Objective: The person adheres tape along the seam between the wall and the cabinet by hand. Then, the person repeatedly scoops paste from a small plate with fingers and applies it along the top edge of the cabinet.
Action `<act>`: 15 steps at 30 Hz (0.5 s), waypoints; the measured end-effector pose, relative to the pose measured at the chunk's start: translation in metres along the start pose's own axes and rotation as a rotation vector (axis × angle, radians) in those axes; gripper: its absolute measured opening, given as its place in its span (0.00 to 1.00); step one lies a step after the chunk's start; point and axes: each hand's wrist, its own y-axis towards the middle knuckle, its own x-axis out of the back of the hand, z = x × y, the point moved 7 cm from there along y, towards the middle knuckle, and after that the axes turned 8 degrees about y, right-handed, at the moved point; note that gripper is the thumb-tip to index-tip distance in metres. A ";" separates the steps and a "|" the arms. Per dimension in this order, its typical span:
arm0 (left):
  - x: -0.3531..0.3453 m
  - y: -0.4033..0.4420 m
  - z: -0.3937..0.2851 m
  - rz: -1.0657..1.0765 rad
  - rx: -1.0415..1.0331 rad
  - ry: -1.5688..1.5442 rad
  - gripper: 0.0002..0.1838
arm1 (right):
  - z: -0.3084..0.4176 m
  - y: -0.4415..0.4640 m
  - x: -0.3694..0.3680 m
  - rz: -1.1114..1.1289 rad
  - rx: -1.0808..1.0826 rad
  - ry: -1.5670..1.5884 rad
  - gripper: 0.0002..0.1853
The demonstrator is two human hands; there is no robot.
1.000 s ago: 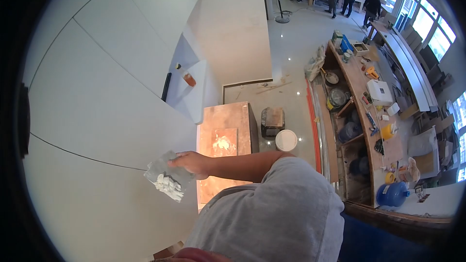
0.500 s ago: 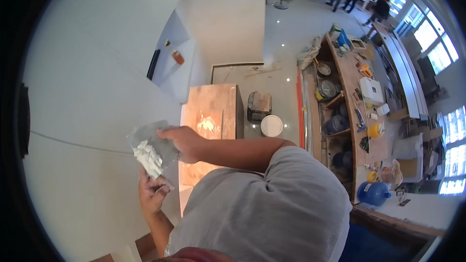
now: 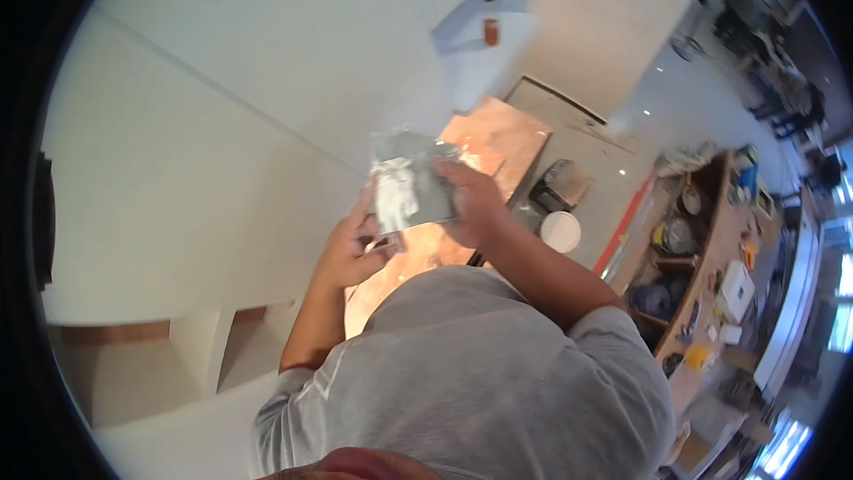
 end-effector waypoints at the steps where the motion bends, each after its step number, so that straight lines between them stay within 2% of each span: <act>1: 0.000 -0.006 0.007 0.015 0.041 0.154 0.51 | -0.001 -0.001 0.006 0.014 0.018 -0.033 0.21; 3: -0.007 -0.011 0.019 -0.071 0.151 -0.088 0.51 | -0.007 0.009 0.034 -0.073 0.027 -0.036 0.18; 5: -0.008 -0.012 0.015 -0.203 0.142 -0.155 0.52 | -0.006 0.004 0.024 -0.139 0.072 0.024 0.15; 10: -0.007 -0.008 0.037 -0.085 0.025 -0.004 0.53 | 0.003 -0.005 0.023 -0.137 0.070 0.076 0.15; 13: -0.006 -0.002 0.023 -0.077 -0.015 -0.454 0.56 | 0.006 -0.006 0.020 -0.127 0.082 0.063 0.16; 15: -0.011 0.021 0.021 0.100 -0.145 -0.832 0.59 | 0.012 0.006 0.026 -0.136 0.055 0.044 0.16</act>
